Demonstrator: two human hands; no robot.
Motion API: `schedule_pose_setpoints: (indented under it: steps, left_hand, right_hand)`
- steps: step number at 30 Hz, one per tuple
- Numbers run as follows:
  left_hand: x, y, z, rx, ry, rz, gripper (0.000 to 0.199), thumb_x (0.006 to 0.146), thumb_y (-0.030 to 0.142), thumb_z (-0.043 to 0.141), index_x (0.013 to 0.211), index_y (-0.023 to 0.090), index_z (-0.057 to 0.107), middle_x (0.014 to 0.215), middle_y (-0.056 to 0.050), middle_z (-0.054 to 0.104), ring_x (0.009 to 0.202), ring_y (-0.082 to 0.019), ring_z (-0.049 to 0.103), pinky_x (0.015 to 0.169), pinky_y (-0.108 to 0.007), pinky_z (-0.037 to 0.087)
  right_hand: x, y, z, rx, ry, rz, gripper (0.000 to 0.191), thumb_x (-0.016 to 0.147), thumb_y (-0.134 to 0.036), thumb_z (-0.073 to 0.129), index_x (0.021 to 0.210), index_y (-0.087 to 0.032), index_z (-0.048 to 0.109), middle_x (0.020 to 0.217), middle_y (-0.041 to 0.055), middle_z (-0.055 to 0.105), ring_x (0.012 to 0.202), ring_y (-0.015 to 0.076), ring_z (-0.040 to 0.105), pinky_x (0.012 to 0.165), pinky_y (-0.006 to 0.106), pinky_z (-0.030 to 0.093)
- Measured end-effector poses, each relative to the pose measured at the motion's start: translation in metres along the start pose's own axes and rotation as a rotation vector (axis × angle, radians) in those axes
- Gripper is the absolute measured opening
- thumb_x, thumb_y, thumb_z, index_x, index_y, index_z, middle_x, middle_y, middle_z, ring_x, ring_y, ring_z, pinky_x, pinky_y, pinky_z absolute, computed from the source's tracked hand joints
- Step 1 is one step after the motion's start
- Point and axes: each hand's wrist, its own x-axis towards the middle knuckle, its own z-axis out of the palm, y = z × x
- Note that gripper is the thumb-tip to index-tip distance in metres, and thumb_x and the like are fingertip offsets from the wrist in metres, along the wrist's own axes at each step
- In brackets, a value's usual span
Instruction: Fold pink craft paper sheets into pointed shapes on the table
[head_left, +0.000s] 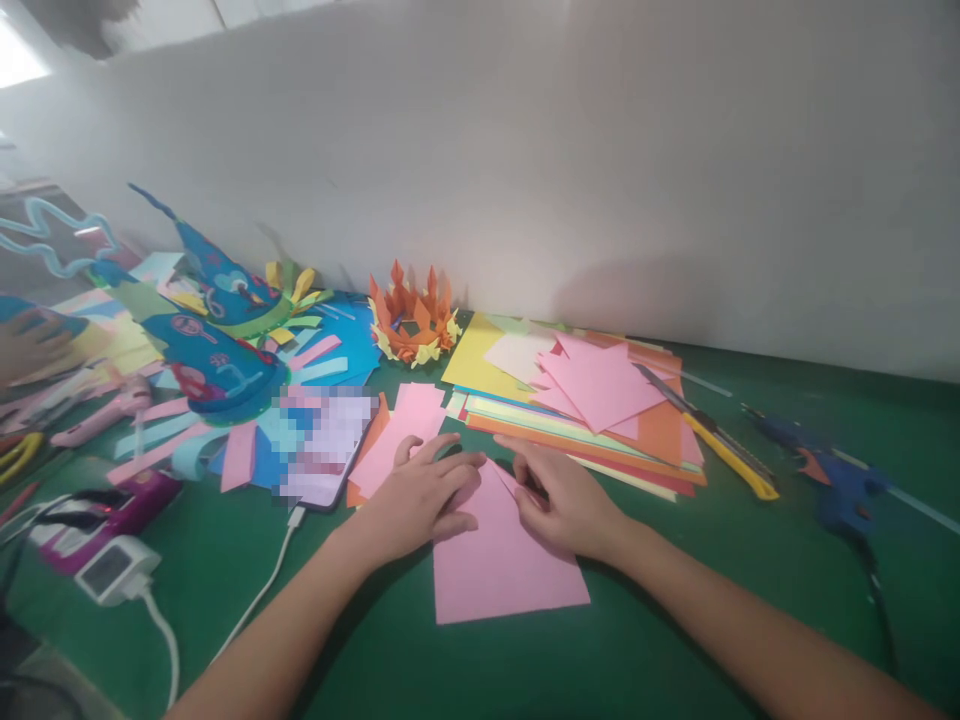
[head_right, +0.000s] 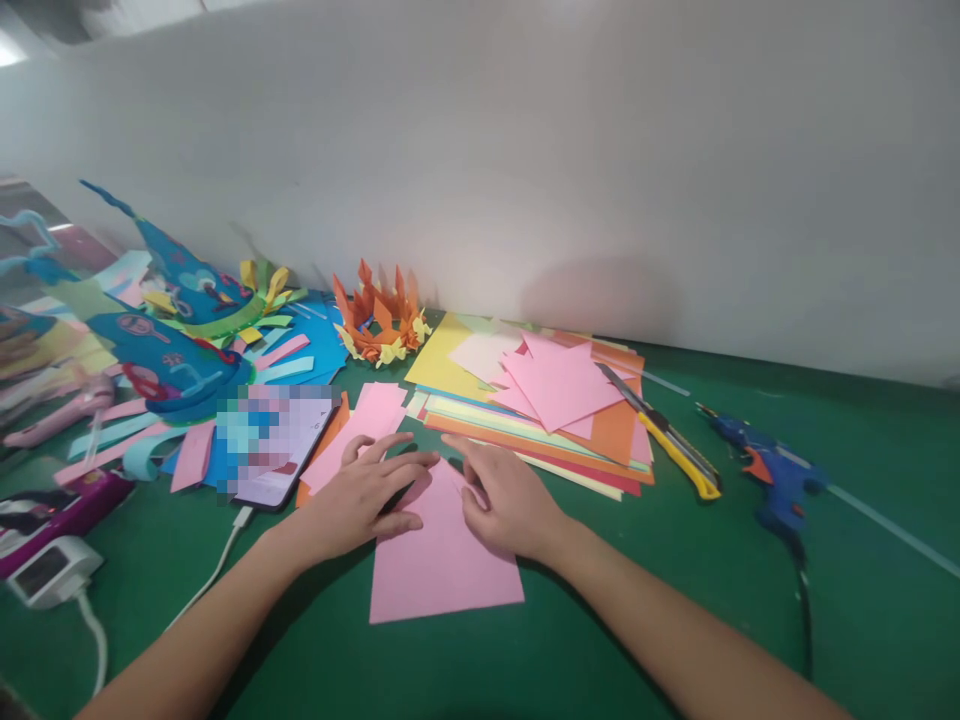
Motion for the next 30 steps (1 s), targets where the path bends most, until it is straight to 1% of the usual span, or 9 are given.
schedule_pose_setpoints:
  steps: [3, 7, 10, 13, 15, 18, 22, 26, 30]
  left_hand:
    - [0.004, 0.003, 0.000, -0.006, 0.063, -0.001, 0.036, 0.077, 0.057, 0.060, 0.081, 0.021, 0.059, 0.105, 0.000, 0.066, 0.107, -0.025, 0.049, 0.091, -0.043, 0.022]
    - [0.005, 0.006, -0.002, 0.018, 0.082, 0.031, 0.024, 0.082, 0.046, 0.061, 0.077, 0.022, 0.064, 0.081, 0.002, 0.065, 0.087, -0.019, 0.053, 0.087, -0.039, 0.025]
    - [0.003, 0.007, -0.002, 0.008, 0.016, 0.050, 0.028, 0.082, 0.047, 0.061, 0.075, 0.020, 0.065, 0.072, 0.001, 0.063, 0.075, -0.017, 0.054, 0.076, -0.033, 0.031]
    - [0.001, 0.008, 0.002, -0.015, -0.067, 0.057, 0.032, 0.080, 0.048, 0.062, 0.071, 0.017, 0.064, 0.063, 0.000, 0.061, 0.064, -0.016, 0.053, 0.062, -0.029, 0.030]
    - [0.000, 0.008, 0.005, -0.028, -0.096, 0.060, 0.034, 0.078, 0.049, 0.063, 0.068, 0.017, 0.063, 0.059, 0.000, 0.059, 0.060, -0.016, 0.052, 0.059, -0.029, 0.029]
    - [0.000, 0.007, 0.007, -0.062, -0.099, 0.092, 0.036, 0.079, 0.050, 0.061, 0.067, 0.017, 0.062, 0.059, 0.000, 0.057, 0.061, -0.015, 0.050, 0.061, -0.029, 0.032]
    - [0.001, 0.010, 0.000, -0.174, -0.057, 0.151, 0.027, 0.084, 0.044, 0.059, 0.079, 0.018, 0.060, 0.086, -0.003, 0.058, 0.085, -0.017, 0.051, 0.076, -0.028, 0.038]
    - [-0.001, 0.017, -0.006, -0.273, -0.104, 0.150, 0.010, 0.090, 0.028, 0.055, 0.088, 0.020, 0.060, 0.098, -0.003, 0.054, 0.098, -0.017, 0.047, 0.089, -0.028, 0.038]
    - [-0.001, 0.022, -0.002, -0.259, -0.116, 0.155, 0.013, 0.092, 0.023, 0.050, 0.094, 0.025, 0.062, 0.097, -0.003, 0.052, 0.099, -0.018, 0.046, 0.089, -0.029, 0.037]
  right_hand:
    - [0.001, 0.001, -0.002, 0.032, 0.066, 0.011, 0.055, 0.079, -0.010, 0.045, 0.132, -0.021, 0.039, 0.079, 0.0005, 0.060, 0.067, 0.0167, 0.053, 0.066, 0.031, 0.042]
    - [0.003, 0.002, -0.005, 0.012, 0.147, -0.010, 0.050, 0.082, -0.012, 0.044, 0.130, -0.022, 0.041, 0.086, 0.0022, 0.064, 0.080, 0.0199, 0.058, 0.075, 0.035, 0.043]
    - [0.003, 0.000, -0.006, -0.041, 0.182, -0.051, 0.045, 0.083, -0.013, 0.043, 0.127, -0.022, 0.044, 0.092, 0.0034, 0.065, 0.087, 0.0215, 0.058, 0.081, 0.038, 0.043]
    - [0.001, -0.003, -0.005, -0.079, 0.175, -0.099, 0.042, 0.084, -0.016, 0.043, 0.126, -0.022, 0.044, 0.097, 0.0049, 0.065, 0.090, 0.0226, 0.058, 0.081, 0.040, 0.044]
    - [0.001, -0.004, -0.003, -0.110, 0.173, -0.099, 0.041, 0.085, -0.019, 0.044, 0.126, -0.021, 0.043, 0.104, 0.0071, 0.064, 0.093, 0.0238, 0.057, 0.081, 0.041, 0.044]
    - [0.002, -0.002, -0.002, -0.182, 0.202, -0.032, 0.043, 0.084, -0.023, 0.047, 0.126, -0.019, 0.043, 0.113, 0.0107, 0.060, 0.099, 0.0267, 0.055, 0.083, 0.043, 0.044]
    - [0.003, 0.003, -0.002, -0.210, 0.173, 0.039, 0.051, 0.084, -0.029, 0.051, 0.133, -0.018, 0.039, 0.115, 0.0117, 0.058, 0.102, 0.0286, 0.052, 0.086, 0.046, 0.043]
    - [0.002, 0.005, -0.001, -0.067, 0.128, 0.081, 0.056, 0.084, -0.026, 0.051, 0.138, -0.022, 0.034, 0.116, 0.0100, 0.059, 0.106, 0.0274, 0.052, 0.089, 0.047, 0.044]
    - [0.002, 0.006, 0.001, 0.163, 0.185, 0.110, 0.063, 0.083, -0.021, 0.051, 0.140, -0.026, 0.026, 0.121, 0.0093, 0.056, 0.110, 0.0245, 0.053, 0.092, 0.046, 0.044]
